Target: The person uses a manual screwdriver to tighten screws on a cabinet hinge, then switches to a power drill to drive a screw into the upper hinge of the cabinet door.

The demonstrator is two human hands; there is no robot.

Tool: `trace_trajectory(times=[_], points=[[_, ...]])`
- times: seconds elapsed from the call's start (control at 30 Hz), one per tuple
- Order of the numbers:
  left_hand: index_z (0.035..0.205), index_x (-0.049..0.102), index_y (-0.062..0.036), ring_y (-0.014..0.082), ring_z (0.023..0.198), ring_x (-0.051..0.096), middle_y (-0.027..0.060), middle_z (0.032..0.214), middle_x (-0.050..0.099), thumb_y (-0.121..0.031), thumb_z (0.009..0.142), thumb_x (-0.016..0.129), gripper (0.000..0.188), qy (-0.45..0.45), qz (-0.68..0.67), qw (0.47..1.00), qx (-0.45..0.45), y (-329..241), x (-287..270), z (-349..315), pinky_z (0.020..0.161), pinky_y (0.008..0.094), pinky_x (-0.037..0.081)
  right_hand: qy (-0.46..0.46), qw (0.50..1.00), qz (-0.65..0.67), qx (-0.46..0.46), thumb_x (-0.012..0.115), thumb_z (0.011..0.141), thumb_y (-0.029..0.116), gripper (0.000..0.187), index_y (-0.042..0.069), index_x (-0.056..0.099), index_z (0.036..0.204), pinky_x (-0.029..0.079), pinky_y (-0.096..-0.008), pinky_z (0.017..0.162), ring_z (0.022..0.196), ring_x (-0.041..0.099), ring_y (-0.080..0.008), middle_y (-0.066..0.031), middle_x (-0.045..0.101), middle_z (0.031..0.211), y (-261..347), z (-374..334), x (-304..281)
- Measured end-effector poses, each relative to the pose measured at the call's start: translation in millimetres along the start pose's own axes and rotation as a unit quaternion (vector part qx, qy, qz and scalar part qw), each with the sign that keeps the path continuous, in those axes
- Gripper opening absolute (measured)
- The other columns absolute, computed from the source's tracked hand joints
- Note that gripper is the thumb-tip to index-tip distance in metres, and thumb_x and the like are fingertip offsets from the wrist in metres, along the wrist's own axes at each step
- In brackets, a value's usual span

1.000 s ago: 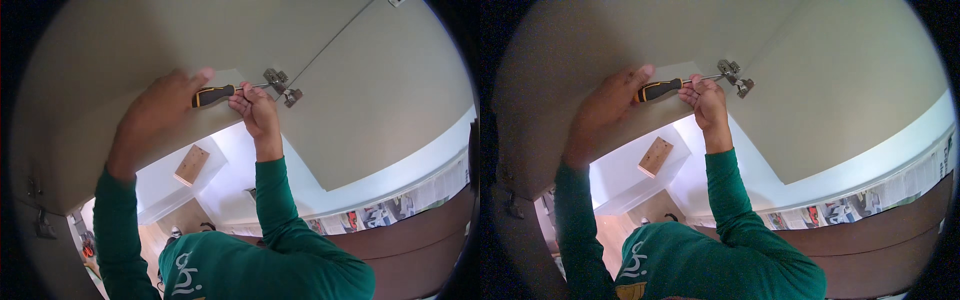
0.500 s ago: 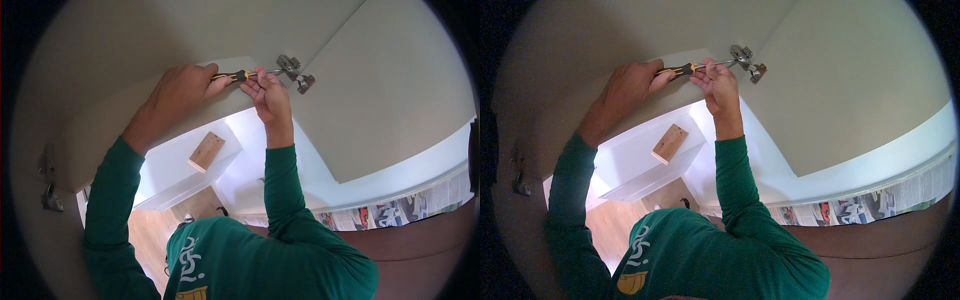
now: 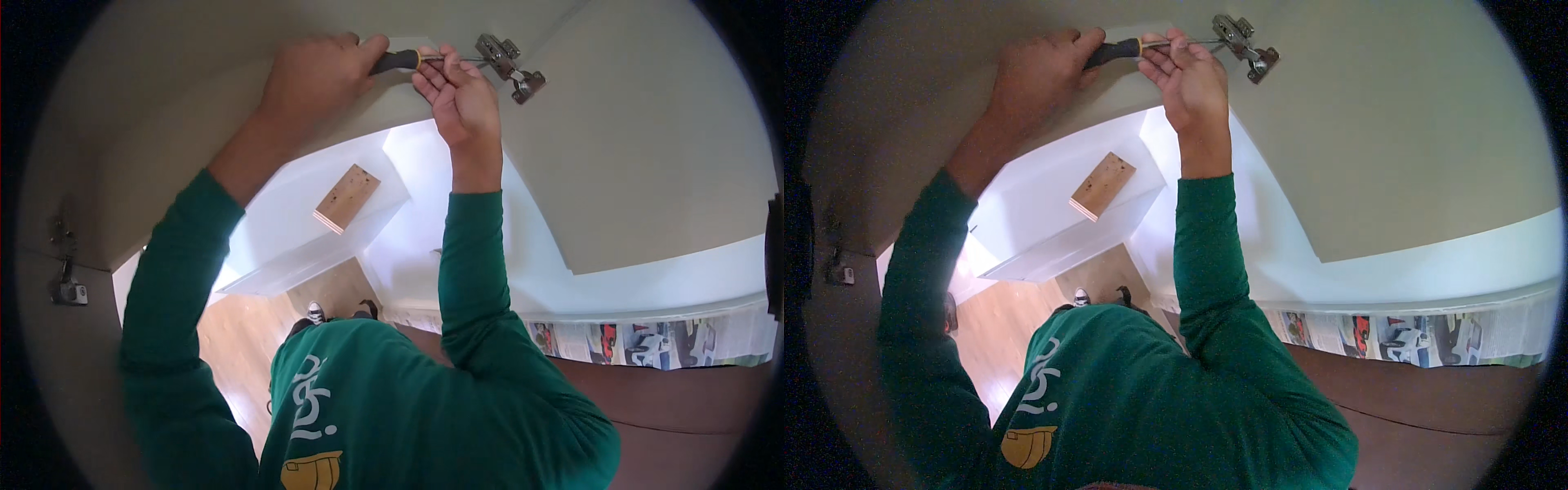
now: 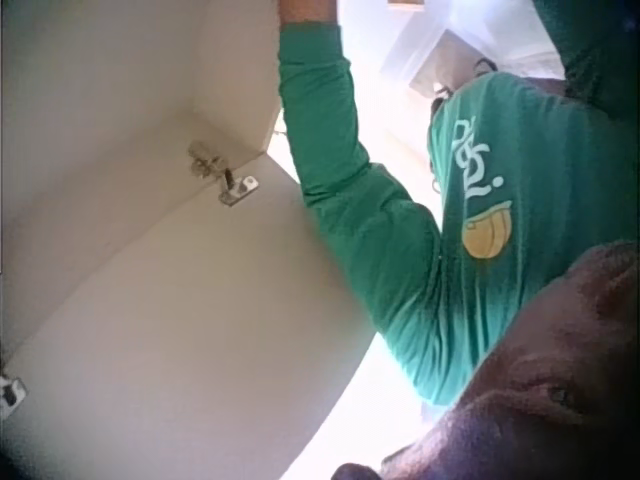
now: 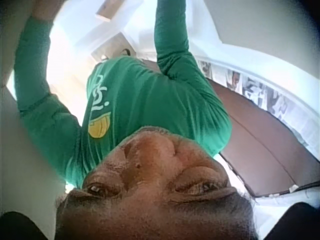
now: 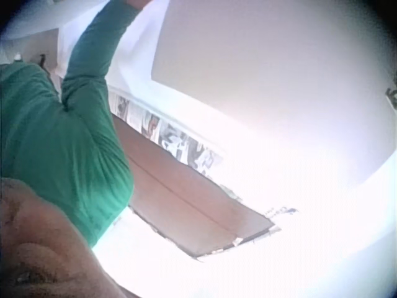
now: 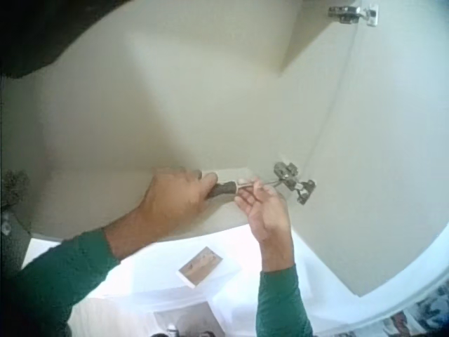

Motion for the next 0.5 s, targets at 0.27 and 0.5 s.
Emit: trace_trajectory(times=[0.27,0.5], points=[[0.101,0.07,-0.0052,0.0184,0.067,0.068,0.0071,0.072,0.066,-0.061,0.095,0.062,0.057,0.289,-0.417,0.841,-0.188,4.3,-0.8,8.2,0.061,0.0385,0.053,0.02,1.0,0.003,-0.01,0.048,0.11,0.021,0.023,0.002,0.05,0.122,0.057,-0.0379,0.087,0.101,0.067,-0.0258,-0.0186,0.068,0.115,0.1,-0.3,-9.9],[0.107,0.07,-0.0104,0.0215,0.064,0.069,0.0083,0.074,0.07,-0.062,0.095,0.061,0.054,0.025,-0.047,0.999,0.004,-2.7,2.7,14.3,0.055,0.0359,0.051,0.023,0.999,0.034,-0.015,0.046,0.11,0.019,0.022,0.002,0.05,0.123,0.057,-0.039,0.088,0.1,0.067,-0.0256,-0.0178,0.068,0.116,2.5,3.2,-3.5]])
Point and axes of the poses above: each hand's wrist, its own z-axis towards the middle knuckle, its own x-axis out of the palm, y = z × x, the point moved 5 cm from there along z, towards the middle knuckle
